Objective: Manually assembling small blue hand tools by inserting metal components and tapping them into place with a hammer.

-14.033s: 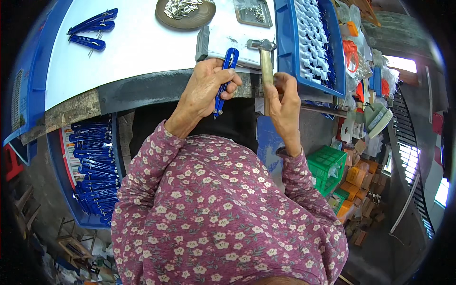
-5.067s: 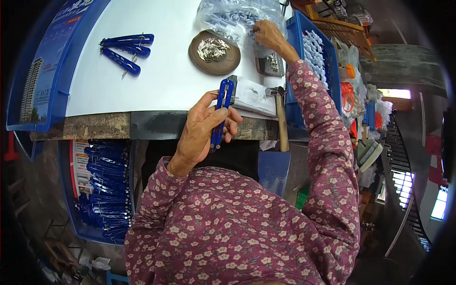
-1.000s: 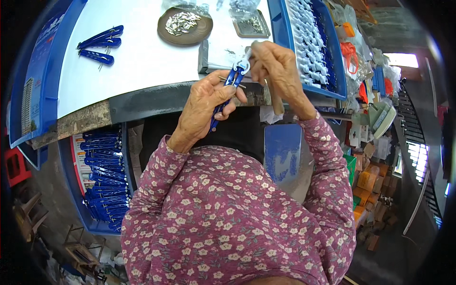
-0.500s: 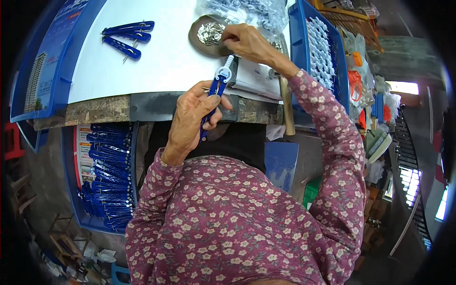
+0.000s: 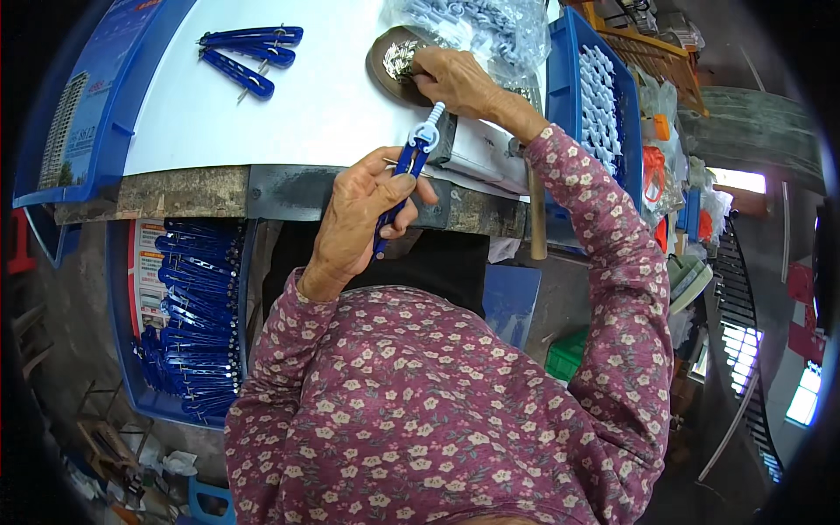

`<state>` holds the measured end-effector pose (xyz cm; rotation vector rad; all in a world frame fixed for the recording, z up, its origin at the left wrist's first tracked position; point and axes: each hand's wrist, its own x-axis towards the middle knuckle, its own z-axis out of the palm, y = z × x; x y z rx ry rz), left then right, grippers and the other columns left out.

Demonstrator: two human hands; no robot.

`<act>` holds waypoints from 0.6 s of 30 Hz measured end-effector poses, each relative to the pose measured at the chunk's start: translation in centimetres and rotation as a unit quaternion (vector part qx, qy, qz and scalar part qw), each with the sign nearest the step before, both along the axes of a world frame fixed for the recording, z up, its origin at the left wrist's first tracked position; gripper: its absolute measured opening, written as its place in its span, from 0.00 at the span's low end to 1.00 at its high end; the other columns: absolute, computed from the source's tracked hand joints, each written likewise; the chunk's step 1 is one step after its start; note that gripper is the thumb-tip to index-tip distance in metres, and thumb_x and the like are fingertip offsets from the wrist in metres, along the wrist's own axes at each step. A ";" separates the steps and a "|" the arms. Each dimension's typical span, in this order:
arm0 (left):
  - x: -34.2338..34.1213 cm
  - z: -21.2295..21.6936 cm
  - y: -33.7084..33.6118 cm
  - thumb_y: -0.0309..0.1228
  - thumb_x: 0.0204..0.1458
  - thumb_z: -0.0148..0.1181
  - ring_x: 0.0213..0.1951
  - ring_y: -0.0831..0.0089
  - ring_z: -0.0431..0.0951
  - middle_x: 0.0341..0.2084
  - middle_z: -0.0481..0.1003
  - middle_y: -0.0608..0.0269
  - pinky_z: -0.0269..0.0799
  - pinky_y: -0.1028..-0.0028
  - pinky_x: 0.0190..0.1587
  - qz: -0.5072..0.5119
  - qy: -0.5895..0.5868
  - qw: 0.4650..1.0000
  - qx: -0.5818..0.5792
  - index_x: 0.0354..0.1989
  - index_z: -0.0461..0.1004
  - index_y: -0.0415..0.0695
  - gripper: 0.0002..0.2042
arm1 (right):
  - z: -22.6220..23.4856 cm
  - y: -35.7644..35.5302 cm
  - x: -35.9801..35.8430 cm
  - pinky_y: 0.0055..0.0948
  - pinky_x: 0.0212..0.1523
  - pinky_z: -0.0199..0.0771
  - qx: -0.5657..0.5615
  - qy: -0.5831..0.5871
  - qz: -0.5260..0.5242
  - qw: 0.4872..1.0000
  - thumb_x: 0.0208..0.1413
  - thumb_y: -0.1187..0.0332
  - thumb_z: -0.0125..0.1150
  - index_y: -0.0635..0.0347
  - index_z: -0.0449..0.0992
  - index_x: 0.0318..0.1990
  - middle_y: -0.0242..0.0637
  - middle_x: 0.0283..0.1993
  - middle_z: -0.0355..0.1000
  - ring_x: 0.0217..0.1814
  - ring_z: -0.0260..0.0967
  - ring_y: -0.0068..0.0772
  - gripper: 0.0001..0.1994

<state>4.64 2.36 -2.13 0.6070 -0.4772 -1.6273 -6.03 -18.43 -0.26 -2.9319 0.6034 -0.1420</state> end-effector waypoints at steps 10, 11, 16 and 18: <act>-0.1 0.2 0.0 0.29 0.53 0.51 0.17 0.86 0.65 0.26 0.73 0.58 0.54 0.89 0.14 0.001 -0.007 1.000 0.008 0.44 0.63 0.36 0.13 | 0.2 -0.1 0.2 0.43 0.30 0.65 -0.022 0.051 0.023 0.998 0.44 0.72 0.50 0.68 0.65 0.23 0.51 0.24 0.67 0.27 0.66 0.53 0.06; -0.1 0.1 0.0 0.29 0.53 0.51 0.17 0.86 0.65 0.26 0.73 0.58 0.54 0.89 0.14 0.002 -0.008 1.000 0.007 0.44 0.63 0.36 0.13 | 0.4 0.0 0.5 0.44 0.30 0.66 -0.016 0.069 0.017 0.997 0.42 0.73 0.48 0.69 0.67 0.23 0.53 0.24 0.68 0.28 0.67 0.55 0.06; -0.1 0.2 0.1 0.29 0.53 0.51 0.18 0.87 0.65 0.26 0.72 0.59 0.54 0.89 0.15 0.005 0.000 1.000 0.002 0.44 0.64 0.36 0.13 | 1.1 -0.2 0.6 0.42 0.28 0.65 -0.014 0.122 -0.001 0.992 0.43 0.72 0.49 0.69 0.65 0.23 0.52 0.22 0.66 0.26 0.66 0.53 0.07; -0.2 0.1 0.1 0.29 0.53 0.51 0.18 0.86 0.65 0.26 0.72 0.59 0.54 0.89 0.15 0.005 0.003 1.000 0.000 0.44 0.63 0.36 0.13 | 1.0 -0.4 0.1 0.41 0.26 0.63 -0.009 0.107 -0.007 0.994 0.44 0.72 0.51 0.68 0.62 0.22 0.51 0.20 0.64 0.24 0.64 0.51 0.08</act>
